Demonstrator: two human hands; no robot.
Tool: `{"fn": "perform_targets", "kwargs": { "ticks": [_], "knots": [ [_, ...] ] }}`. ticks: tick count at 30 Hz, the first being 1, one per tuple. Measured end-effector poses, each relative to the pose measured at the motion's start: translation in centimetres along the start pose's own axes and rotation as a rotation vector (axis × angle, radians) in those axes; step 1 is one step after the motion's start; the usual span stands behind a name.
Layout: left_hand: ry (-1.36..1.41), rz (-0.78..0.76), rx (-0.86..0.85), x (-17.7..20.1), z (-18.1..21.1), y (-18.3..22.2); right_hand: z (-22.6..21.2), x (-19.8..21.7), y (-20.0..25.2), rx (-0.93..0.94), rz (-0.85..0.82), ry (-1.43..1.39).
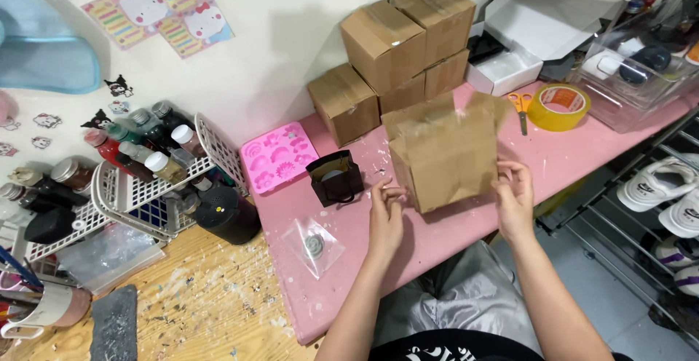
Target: Assembling small cardboard boxes and packing items inside for shipping.
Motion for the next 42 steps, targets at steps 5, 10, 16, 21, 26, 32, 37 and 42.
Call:
{"fn": "perform_targets", "kwargs": {
  "ticks": [5,10,16,21,26,32,37,42],
  "knots": [
    [-0.308,-0.121,0.17,1.8,3.0,-0.7,4.6,5.2,1.2,-0.237,0.234,0.073],
    [-0.541,0.072,0.026,3.0,9.8,-2.8,-3.3,4.1,-2.7,0.216,0.199,0.378],
    [-0.505,-0.166,-0.74,-1.2,11.9,-6.4,-10.5,-5.9,-12.0,-0.017,-0.403,0.702],
    [-1.013,-0.189,-0.681,-1.1,12.4,-5.4,-0.8,-8.0,-14.0,-0.459,-1.322,1.28],
    [-0.938,-0.11,-0.443,2.6,12.9,-2.0,4.1,-9.6,-12.4,-0.528,-1.492,1.445],
    [-1.02,-0.165,-0.279,3.3,7.0,-0.4,8.2,-9.0,-12.8,-0.998,-1.771,1.366],
    [-1.16,-0.209,-0.193,1.9,8.1,-1.7,0.7,-13.3,-11.9,-1.086,-1.736,1.36],
    [-1.099,-0.33,0.058,0.5,12.6,-3.3,3.6,-11.6,-11.3,-1.228,-1.721,1.056]
  ]
}}
Point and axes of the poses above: each hand's wrist, its own y-axis away from the middle knuckle, its own x-axis out of the back of the hand, z = x × y, the point moved 2 cm from there along -y, towards the middle knuckle, and after that the axes turned 8 degrees about -y, right-handed, at the moved point
